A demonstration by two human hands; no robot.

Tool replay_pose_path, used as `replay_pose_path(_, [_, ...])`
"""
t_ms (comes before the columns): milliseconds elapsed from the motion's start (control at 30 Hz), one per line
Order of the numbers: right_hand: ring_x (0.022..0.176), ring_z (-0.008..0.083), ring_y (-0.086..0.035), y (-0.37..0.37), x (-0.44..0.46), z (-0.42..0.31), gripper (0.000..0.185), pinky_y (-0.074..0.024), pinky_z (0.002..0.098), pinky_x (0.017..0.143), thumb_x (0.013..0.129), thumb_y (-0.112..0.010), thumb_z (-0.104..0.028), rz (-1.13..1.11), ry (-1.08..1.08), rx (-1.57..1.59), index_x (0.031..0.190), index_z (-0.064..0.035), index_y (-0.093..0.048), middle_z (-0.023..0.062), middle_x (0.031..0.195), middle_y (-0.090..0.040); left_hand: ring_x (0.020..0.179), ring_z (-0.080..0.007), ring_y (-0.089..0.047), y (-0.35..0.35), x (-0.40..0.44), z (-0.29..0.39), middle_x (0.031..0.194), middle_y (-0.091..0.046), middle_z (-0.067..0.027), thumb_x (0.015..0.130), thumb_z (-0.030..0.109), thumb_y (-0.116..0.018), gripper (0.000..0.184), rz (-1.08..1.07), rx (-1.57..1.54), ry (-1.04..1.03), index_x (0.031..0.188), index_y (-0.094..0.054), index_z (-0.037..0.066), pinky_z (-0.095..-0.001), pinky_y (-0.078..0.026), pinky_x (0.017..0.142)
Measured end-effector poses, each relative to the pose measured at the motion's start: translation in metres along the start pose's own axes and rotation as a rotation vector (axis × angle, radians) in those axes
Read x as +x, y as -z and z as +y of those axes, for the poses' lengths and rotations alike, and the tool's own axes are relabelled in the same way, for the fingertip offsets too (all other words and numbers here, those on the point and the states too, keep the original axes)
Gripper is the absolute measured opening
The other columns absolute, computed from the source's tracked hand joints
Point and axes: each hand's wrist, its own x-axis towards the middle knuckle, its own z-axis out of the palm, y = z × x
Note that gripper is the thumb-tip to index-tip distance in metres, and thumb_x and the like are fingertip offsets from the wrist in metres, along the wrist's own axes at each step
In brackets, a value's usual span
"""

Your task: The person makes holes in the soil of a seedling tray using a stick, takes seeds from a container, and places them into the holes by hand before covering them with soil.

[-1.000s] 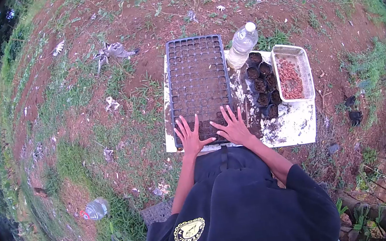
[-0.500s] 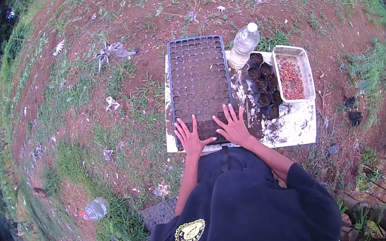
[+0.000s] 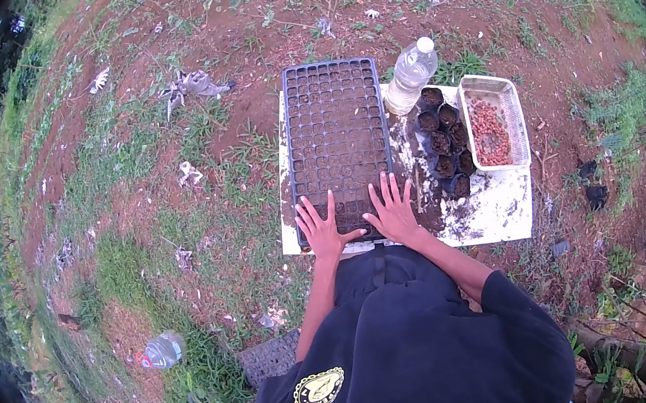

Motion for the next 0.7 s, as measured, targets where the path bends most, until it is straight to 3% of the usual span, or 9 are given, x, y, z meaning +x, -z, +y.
replay_pose_path(67, [0.149, 0.0475, -0.01, 0.005, 0.001, -0.002, 0.067, -0.0042, 0.0725, 0.113, 0.1, -0.043, -0.055, 0.02, 0.019, 0.017, 0.154, -0.0154, -0.037, 0.03, 0.161, -0.013, 0.146, -0.0548, -0.015, -0.001, 0.001, 0.001, 0.159, -0.008, -0.0372, 0.047, 0.09, -0.066, 0.136, 0.009, 0.076, 0.005, 0.16, -0.022, 0.028, -0.0622, -0.017, 0.117])
replay_pose_path(300, [0.149, 0.0479, -0.011, 0.004, 0.002, -0.002, 0.068, -0.0044, 0.0718, 0.113, 0.1, -0.044, -0.054, -0.002, 0.024, 0.016, 0.155, -0.0148, -0.035, 0.0309, 0.16, -0.012, 0.146, -0.0556, -0.015, -0.002, 0.001, 0.001, 0.158, -0.007, -0.0386, 0.046, 0.092, -0.065, 0.138, 0.032, 0.098, -0.01, 0.16, -0.02, 0.028, -0.0629, -0.017, 0.116])
replay_pose_path(400, [0.148, 0.0487, -0.011, 0.01, -0.006, 0.007, 0.068, -0.0049, 0.0715, 0.114, 0.1, -0.044, -0.054, 0.023, -0.017, 0.032, 0.154, -0.0137, -0.036, 0.0311, 0.16, -0.012, 0.145, -0.0602, -0.007, 0.005, 0.004, 0.005, 0.158, -0.001, -0.0394, 0.049, 0.084, -0.074, 0.136, -0.026, -0.019, 0.016, 0.16, -0.021, 0.026, -0.0674, -0.014, 0.114])
replay_pose_path(500, [0.148, 0.0498, -0.012, 0.008, -0.008, 0.011, 0.066, -0.0062, 0.0712, 0.113, 0.1, -0.044, -0.053, 0.067, -0.084, 0.054, 0.154, -0.015, -0.038, 0.031, 0.161, -0.012, 0.144, -0.0615, -0.005, 0.008, 0.007, 0.011, 0.159, 0.0, -0.0375, 0.054, 0.081, -0.075, 0.13, -0.109, -0.04, 0.013, 0.16, -0.021, 0.029, -0.0674, -0.014, 0.115])
replay_pose_path(567, [0.148, 0.0497, -0.012, 0.005, -0.009, 0.015, 0.063, -0.0065, 0.0712, 0.113, 0.101, -0.044, -0.053, 0.043, -0.111, 0.063, 0.154, -0.0182, -0.039, 0.0305, 0.161, -0.012, 0.144, -0.0617, -0.005, 0.001, 0.01, 0.017, 0.16, -0.001, -0.0348, 0.059, 0.079, -0.074, 0.122, -0.023, -0.026, -0.114, 0.159, -0.022, 0.034, -0.0675, -0.013, 0.115])
replay_pose_path(600, [0.148, 0.05, -0.013, 0.007, -0.01, 0.017, 0.061, -0.0066, 0.0717, 0.112, 0.101, -0.043, -0.053, 0.039, -0.092, 0.061, 0.152, -0.021, -0.041, 0.0302, 0.161, -0.012, 0.145, -0.0602, -0.005, 0.007, 0.012, 0.023, 0.162, -0.003, -0.0311, 0.067, 0.075, -0.071, 0.108, -0.07, -0.029, -0.144, 0.158, -0.026, 0.036, -0.0666, -0.013, 0.116])
replay_pose_path(700, [0.147, 0.0506, -0.013, 0.009, -0.011, 0.017, 0.057, -0.0072, 0.0722, 0.112, 0.101, -0.044, -0.052, 0.058, -0.082, 0.083, 0.15, -0.0235, -0.045, 0.0303, 0.161, -0.012, 0.145, -0.0584, -0.006, 0.004, 0.019, 0.036, 0.163, -0.004, -0.0286, 0.073, 0.072, -0.068, 0.098, -0.013, 0.009, -0.264, 0.156, -0.03, 0.036, -0.0653, -0.014, 0.117])
